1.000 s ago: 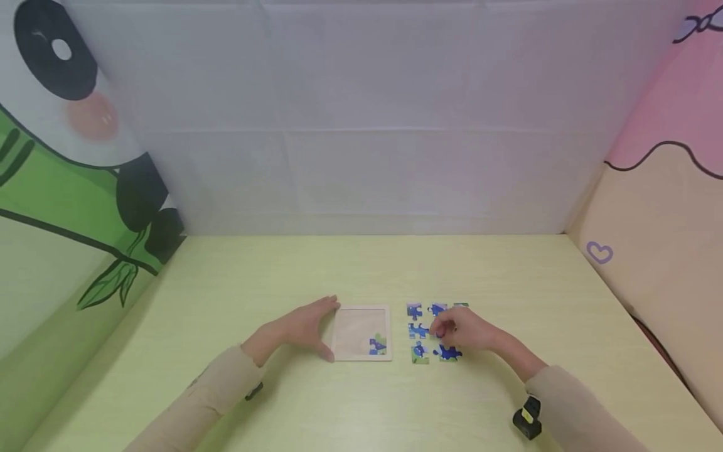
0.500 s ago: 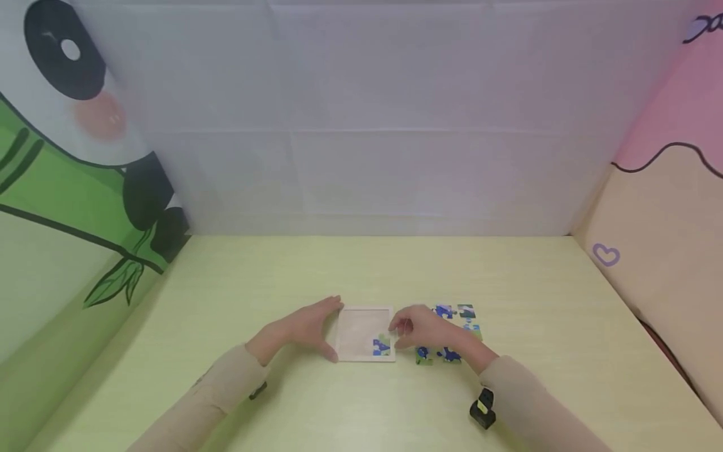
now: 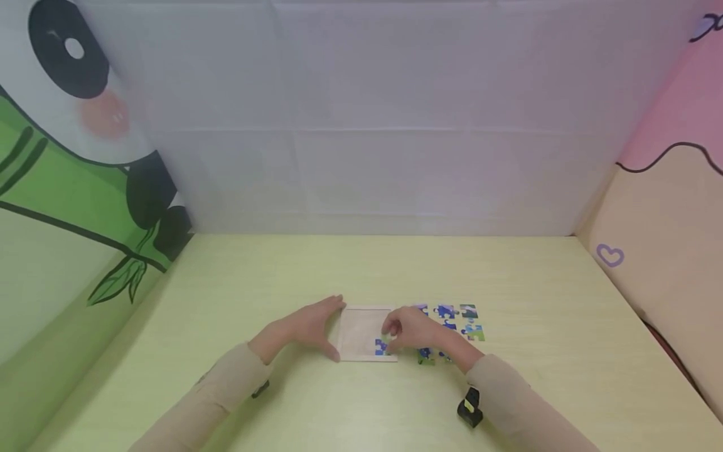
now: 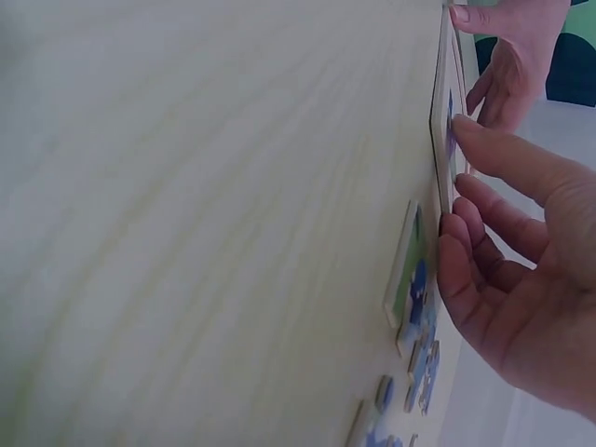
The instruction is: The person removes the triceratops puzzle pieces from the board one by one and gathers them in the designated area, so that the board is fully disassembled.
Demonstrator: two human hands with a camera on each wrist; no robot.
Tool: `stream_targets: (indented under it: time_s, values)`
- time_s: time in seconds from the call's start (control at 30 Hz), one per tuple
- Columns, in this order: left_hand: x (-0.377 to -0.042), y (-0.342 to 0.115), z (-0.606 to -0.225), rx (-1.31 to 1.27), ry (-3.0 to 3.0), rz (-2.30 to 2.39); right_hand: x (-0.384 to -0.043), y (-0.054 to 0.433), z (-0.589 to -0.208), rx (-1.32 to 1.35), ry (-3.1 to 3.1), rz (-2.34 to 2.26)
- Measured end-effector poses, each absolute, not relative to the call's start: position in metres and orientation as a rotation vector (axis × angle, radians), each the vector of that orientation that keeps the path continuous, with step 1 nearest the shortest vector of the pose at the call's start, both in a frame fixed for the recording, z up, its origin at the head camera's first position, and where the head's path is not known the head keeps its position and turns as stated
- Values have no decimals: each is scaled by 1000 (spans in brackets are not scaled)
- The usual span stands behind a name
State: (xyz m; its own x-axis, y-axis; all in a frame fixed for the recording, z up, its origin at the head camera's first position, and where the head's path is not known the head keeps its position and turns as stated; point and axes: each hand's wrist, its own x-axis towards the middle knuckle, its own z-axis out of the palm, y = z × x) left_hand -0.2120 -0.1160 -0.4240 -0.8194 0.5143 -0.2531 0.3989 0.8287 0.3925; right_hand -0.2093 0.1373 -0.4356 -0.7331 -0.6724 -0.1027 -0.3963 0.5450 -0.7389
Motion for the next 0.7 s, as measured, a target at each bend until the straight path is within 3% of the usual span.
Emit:
stream_targets:
  time_s: [0.7]
  values:
    - [-212,-116,-424,677,2653,475,-208,131,-433,-867,2421,-1007]
